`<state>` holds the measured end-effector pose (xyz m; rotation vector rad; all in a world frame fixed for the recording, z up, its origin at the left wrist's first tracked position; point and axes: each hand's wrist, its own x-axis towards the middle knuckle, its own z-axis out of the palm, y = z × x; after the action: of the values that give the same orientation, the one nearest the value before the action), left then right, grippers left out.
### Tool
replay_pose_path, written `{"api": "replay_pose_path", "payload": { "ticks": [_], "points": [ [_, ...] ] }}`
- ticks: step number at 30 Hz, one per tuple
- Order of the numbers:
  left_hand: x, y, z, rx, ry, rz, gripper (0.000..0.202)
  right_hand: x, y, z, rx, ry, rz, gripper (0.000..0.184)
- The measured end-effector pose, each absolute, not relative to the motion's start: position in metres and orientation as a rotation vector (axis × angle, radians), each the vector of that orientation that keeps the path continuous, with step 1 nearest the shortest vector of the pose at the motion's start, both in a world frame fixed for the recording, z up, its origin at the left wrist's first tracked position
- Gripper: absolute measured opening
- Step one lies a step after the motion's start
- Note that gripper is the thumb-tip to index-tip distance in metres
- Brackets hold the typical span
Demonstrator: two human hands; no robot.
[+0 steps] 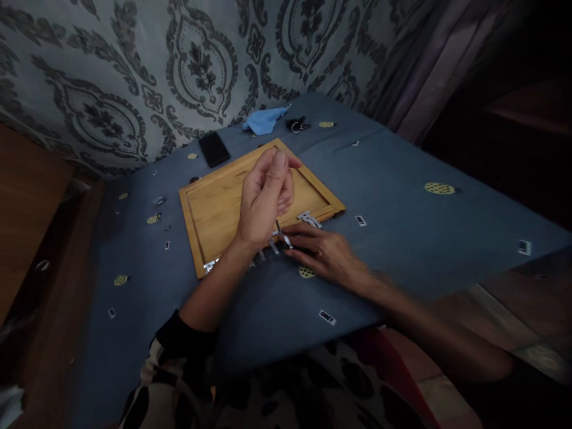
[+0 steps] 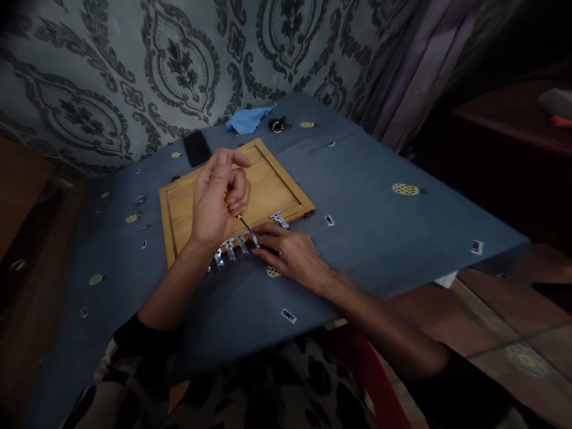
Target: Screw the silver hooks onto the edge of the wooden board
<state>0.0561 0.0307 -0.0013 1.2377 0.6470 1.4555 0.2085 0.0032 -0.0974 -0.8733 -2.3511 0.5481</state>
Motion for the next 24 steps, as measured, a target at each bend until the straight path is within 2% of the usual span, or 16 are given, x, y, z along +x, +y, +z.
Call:
{"api": "replay_pose_path", "payload": {
  "ticks": [5,13,21,24],
  "points": [
    [0.043,0.033,0.003,1.288,0.601,1.175,0.032,0.209,0.003,-0.098,-0.869,-2.339,0.543,0.029],
    [0.055,0.036,-0.008,1.151,0.773,1.602,0.037,0.208,0.004,-0.1,-0.841,-2.344,0.531,0.03],
    [0.045,0.034,-0.001,1.218,0.656,1.269,0.04,0.208,0.003,-0.099,-0.879,-2.342,0.544,0.029],
    [0.045,0.031,0.006,1.227,0.604,1.366,0.042,0.208,0.003,-0.1,-0.861,-2.337,0.534,0.029]
  ]
}}
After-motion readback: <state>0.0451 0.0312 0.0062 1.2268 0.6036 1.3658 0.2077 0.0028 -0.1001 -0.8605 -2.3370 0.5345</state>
